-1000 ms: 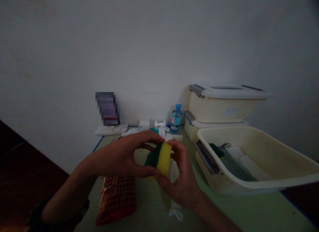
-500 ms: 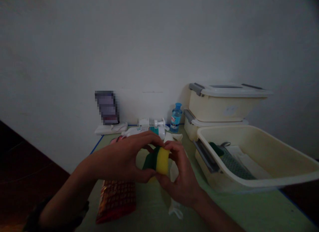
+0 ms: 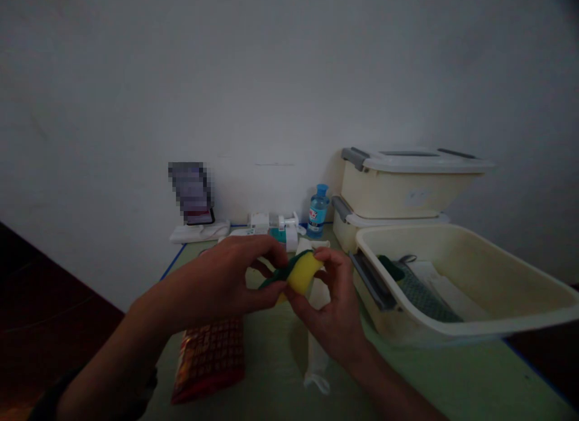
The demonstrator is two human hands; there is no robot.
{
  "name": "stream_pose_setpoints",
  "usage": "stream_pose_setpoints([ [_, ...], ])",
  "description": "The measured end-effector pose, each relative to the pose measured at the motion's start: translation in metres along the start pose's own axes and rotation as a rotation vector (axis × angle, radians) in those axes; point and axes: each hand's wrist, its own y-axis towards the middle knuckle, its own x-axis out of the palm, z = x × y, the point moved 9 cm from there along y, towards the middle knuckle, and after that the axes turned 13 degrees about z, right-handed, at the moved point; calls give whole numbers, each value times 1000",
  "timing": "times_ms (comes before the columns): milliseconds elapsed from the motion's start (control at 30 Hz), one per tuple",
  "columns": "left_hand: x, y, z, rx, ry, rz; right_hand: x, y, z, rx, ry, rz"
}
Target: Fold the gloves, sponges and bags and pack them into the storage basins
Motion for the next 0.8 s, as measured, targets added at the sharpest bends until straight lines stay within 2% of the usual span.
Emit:
stream_pose_setpoints([
  [100, -1, 1, 5, 8, 6, -36, 2, -2, 0, -3, -30, -19],
  [233, 0, 1, 9, 34, -10, -74, 4, -4, -7, -89, -38, -63],
  [400, 6, 0, 10, 82, 110, -100, 7, -5, -8, -108, -41, -89],
  [600, 9, -1, 4, 62, 233, -42, 9, -8, -8, -118, -68, -107],
  [800, 9, 0, 5, 56, 167, -69, 8, -10, -10, -127, -68, -119],
])
